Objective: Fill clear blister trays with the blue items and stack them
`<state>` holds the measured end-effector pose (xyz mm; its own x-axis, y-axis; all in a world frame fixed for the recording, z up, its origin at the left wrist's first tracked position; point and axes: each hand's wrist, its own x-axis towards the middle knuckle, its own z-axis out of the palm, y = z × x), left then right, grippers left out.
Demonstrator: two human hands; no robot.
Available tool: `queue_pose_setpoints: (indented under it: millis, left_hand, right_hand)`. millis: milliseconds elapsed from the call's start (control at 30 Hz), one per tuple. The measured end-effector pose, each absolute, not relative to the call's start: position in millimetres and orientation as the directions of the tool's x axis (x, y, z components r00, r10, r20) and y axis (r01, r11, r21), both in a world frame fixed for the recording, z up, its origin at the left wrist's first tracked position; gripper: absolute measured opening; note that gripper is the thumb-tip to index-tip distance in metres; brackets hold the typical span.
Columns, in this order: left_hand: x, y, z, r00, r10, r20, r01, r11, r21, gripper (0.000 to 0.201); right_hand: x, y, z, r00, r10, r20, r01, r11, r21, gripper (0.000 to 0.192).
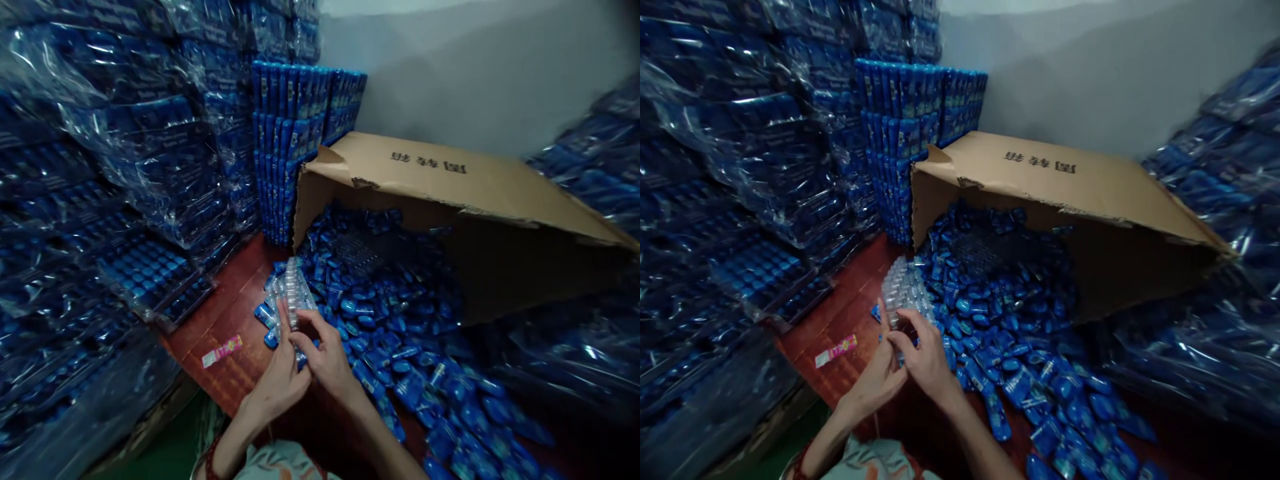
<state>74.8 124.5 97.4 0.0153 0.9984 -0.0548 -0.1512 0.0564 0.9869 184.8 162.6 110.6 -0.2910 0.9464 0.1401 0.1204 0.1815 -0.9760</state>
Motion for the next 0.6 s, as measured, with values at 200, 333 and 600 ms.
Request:
queue_pose_setpoints:
  millis: [200, 333, 600]
  left_hand:
    - [62.8, 126.2, 104.8, 0.277, 0.942, -0.189, -0.034, 0.206, 0.978, 0.073]
    - [65.9, 129.9, 95.4, 0.361, 0.914, -0.187, 0.132, 0.148, 0.980, 0.081]
    - [66.9, 133.8, 79.1, 0.465, 0.858, -0.217, 0.269, 0.096, 0.958, 0.091]
  right_hand:
    - [211.1, 167.8, 111.0, -0.283, 0.957, -0.071, -0.051, -0.088, -0.995, 0.021]
    - [216.4, 159.8, 109.4, -0.228, 0.971, -0.072, -0.058, -0.088, -0.994, 0.027]
    - [226.0, 154.5, 98.4, -0.214, 0.967, -0.140, -0.049, -0.153, -0.987, 0.025]
